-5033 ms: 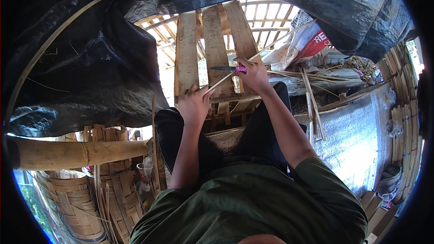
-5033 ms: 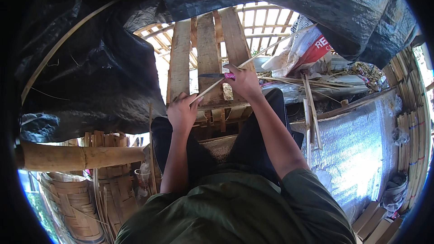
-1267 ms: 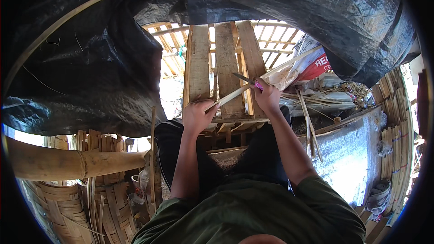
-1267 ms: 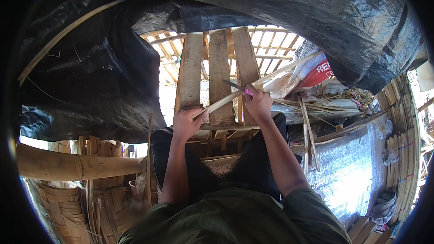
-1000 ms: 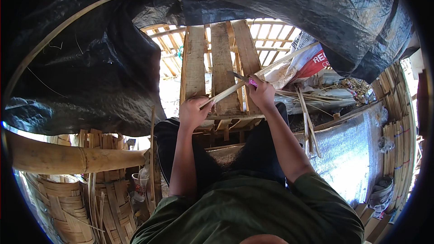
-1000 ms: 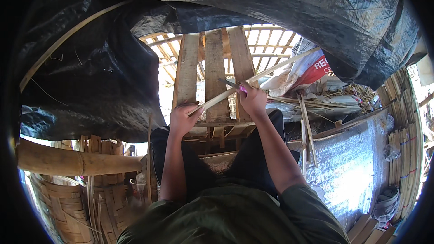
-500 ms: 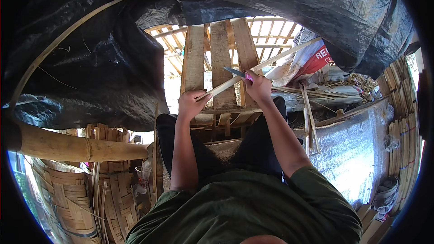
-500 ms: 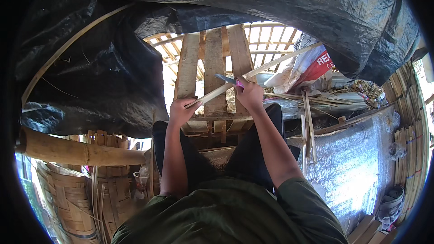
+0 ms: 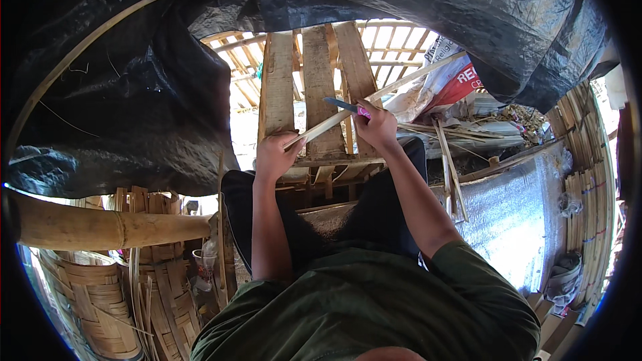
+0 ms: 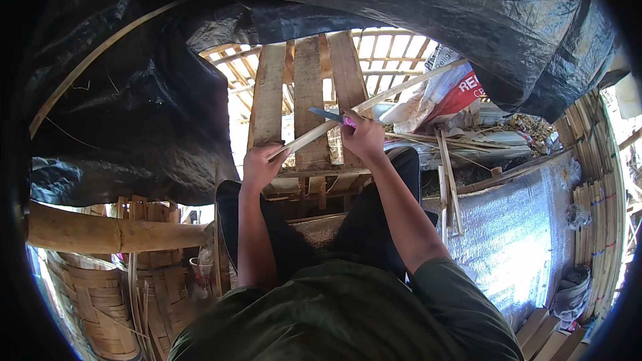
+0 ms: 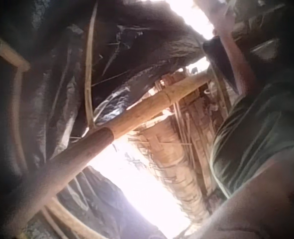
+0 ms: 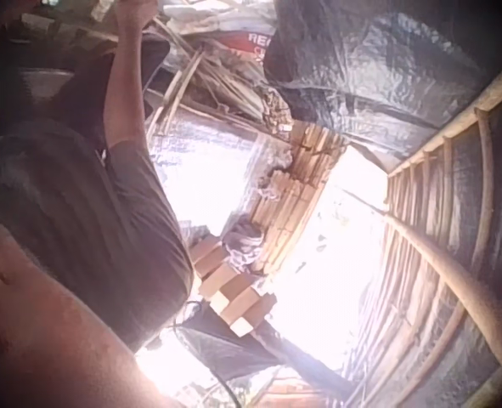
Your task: The person scrapes and whittles a bamboo strip using a knife.
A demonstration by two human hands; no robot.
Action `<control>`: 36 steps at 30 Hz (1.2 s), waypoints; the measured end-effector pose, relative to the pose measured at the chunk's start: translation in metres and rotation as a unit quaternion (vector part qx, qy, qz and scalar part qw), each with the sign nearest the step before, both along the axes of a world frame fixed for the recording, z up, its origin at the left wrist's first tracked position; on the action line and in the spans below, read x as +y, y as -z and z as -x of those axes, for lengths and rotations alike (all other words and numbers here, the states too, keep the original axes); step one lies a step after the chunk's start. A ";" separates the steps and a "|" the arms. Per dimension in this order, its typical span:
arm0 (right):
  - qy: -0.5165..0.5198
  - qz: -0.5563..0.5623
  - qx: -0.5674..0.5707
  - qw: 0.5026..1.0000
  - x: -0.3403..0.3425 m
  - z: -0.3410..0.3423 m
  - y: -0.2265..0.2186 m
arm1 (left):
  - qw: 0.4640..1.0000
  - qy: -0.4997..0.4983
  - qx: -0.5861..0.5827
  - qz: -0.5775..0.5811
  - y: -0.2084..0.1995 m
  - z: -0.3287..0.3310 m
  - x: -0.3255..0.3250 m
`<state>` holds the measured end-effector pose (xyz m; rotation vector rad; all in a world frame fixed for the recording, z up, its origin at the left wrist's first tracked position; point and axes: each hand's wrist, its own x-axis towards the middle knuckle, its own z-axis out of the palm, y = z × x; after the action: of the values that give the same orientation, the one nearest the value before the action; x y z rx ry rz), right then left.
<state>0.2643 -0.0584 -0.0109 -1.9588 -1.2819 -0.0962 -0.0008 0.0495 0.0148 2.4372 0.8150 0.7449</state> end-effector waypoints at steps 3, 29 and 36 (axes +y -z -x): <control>-0.007 0.067 0.001 0.998 -0.003 0.012 -0.026 | 0.997 -0.052 -0.034 0.044 0.000 0.005 -0.003; 0.107 0.286 0.099 0.947 0.042 -0.002 -0.036 | 0.997 -0.023 -0.068 0.001 0.005 0.012 0.008; 0.099 0.264 0.127 0.951 0.038 0.001 -0.031 | 0.999 -0.024 -0.030 0.014 0.005 0.007 0.010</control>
<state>0.2630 -0.0207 0.0199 -2.4518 -1.0030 0.4311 -0.0081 0.0592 0.0099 2.3661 0.8566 0.8155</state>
